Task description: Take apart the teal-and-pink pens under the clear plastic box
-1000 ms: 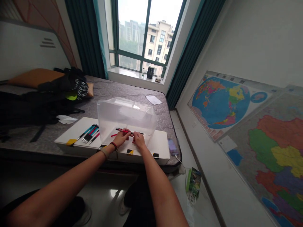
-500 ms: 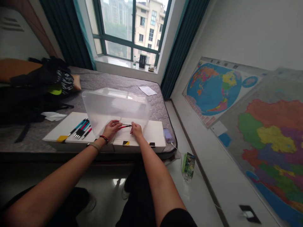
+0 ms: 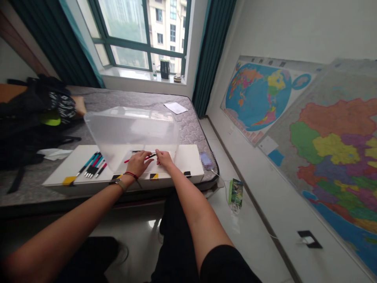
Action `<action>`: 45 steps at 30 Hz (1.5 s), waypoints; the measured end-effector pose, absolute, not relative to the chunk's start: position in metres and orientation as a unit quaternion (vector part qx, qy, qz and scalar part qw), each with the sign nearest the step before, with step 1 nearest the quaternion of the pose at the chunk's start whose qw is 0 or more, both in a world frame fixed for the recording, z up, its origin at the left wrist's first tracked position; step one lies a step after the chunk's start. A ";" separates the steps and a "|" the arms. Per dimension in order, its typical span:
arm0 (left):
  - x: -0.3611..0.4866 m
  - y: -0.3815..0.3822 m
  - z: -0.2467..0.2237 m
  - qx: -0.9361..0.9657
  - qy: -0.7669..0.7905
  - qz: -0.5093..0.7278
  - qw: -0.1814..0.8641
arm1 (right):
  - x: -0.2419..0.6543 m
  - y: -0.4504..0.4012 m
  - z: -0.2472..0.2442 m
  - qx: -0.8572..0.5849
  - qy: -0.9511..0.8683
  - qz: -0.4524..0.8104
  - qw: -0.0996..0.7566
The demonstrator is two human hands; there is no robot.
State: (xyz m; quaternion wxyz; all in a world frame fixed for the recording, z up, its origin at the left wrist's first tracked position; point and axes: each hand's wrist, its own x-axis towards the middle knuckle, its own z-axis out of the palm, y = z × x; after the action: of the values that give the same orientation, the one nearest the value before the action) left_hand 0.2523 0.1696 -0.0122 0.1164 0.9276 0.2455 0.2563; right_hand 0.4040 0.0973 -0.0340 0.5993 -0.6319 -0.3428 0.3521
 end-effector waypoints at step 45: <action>0.250 0.154 -0.012 0.925 0.309 0.202 0.091 | 0.405 0.094 -0.032 -0.659 -0.381 0.325 0.561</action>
State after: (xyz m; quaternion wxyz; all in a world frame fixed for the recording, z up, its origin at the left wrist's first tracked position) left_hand 0.2499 0.1537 -0.0123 0.0914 0.9249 0.3086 0.2023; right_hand 0.4055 0.0937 -0.0322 0.5615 -0.6585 -0.3813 0.3252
